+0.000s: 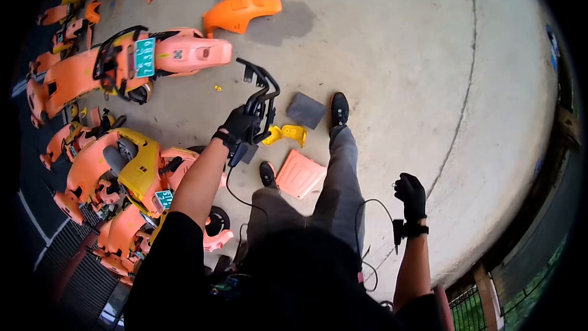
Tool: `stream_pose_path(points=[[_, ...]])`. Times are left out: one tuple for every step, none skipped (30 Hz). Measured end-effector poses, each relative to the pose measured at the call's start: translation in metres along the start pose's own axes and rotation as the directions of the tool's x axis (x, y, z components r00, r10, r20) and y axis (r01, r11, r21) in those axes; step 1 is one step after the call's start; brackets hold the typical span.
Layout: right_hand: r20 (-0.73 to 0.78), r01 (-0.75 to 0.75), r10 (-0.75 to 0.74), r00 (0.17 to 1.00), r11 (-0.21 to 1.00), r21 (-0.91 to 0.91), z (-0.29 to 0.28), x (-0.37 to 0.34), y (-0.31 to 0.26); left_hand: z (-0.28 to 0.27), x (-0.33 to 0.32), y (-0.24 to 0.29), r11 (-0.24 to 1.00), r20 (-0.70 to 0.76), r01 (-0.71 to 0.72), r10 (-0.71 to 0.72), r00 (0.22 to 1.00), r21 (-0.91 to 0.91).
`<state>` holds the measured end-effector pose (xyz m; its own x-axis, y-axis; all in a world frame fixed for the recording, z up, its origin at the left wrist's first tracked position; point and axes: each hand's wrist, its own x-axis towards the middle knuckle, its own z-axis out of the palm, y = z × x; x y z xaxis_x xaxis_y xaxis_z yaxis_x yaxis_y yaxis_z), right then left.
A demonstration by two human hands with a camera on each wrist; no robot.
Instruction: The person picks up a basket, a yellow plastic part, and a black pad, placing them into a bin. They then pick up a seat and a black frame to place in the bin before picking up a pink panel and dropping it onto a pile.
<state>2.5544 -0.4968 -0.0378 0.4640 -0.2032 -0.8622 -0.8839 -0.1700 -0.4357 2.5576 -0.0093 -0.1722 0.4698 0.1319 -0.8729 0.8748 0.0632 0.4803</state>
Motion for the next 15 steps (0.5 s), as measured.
stream_pose_path(points=[[0.006,-0.029,0.029,1.0,1.0,-0.004,0.001,0.015,-0.009,0.012,0.024,0.009,1.0,-0.034,-0.009,0.009,0.999,0.023],[0.027,-0.028,0.028,0.999,1.0,-0.007,-0.001,0.024,-0.009,0.025,0.052,0.021,0.988,-0.057,0.012,-0.003,0.998,0.157],[0.05,-0.021,0.021,0.998,1.0,-0.011,-0.005,0.037,-0.005,0.042,0.068,0.039,0.997,-0.043,0.054,-0.052,0.998,0.054],[0.037,-0.057,0.057,0.998,0.998,-0.025,-0.01,0.049,0.004,0.055,0.098,0.042,0.992,-0.069,0.036,-0.028,0.997,0.119],[0.022,-0.09,0.091,0.996,0.995,-0.038,-0.019,0.057,0.018,0.068,0.129,0.045,0.983,-0.091,0.017,0.0,0.996,0.184],[0.013,-0.148,0.148,0.989,0.988,-0.041,-0.031,0.065,0.034,0.082,0.157,0.045,0.964,-0.116,-0.066,0.099,0.988,0.256],[-0.004,-0.244,0.244,0.97,0.97,0.024,-0.043,0.071,0.051,0.096,0.183,0.045,0.933,-0.131,-0.146,0.199,0.971,0.33],[-0.029,-0.303,0.302,0.953,0.953,-0.016,-0.056,0.074,0.069,0.108,0.204,0.05,0.94,-0.12,-0.123,0.169,0.978,0.319],[-0.056,-0.361,0.361,0.931,0.932,0.017,-0.068,0.074,0.081,0.121,0.223,0.056,0.933,-0.131,-0.134,0.186,0.974,0.334],[-0.082,-0.405,0.405,0.911,0.914,0.022,-0.077,0.076,0.09,0.13,0.249,0.055,0.919,-0.146,-0.166,0.231,0.962,0.357],[-0.112,-0.452,0.452,0.885,0.891,0.029,-0.085,0.075,0.097,0.139,0.273,0.052,0.905,-0.156,-0.195,0.27,0.95,0.379],[-0.124,-0.494,0.496,0.86,0.868,0.046,-0.09,0.074,0.103,0.148,0.286,0.057,0.913,-0.153,-0.198,0.266,0.952,0.358],[-0.134,-0.531,0.535,0.834,0.845,0.064,-0.095,0.076,0.108,0.157,0.302,0.064,0.92,-0.151,-0.204,0.266,0.952,0.335],[-0.129,-0.534,0.541,0.831,0.841,0.083,-0.095,0.077,0.112,0.16,0.332,0.055,0.901,-0.116,-0.217,0.278,0.953,0.376],[-0.13,-0.549,0.557,0.82,0.83,0.093,-0.091,0.081,0.116,0.165,0.354,0.049,0.895,-0.106,-0.225,0.285,0.953,0.385]])
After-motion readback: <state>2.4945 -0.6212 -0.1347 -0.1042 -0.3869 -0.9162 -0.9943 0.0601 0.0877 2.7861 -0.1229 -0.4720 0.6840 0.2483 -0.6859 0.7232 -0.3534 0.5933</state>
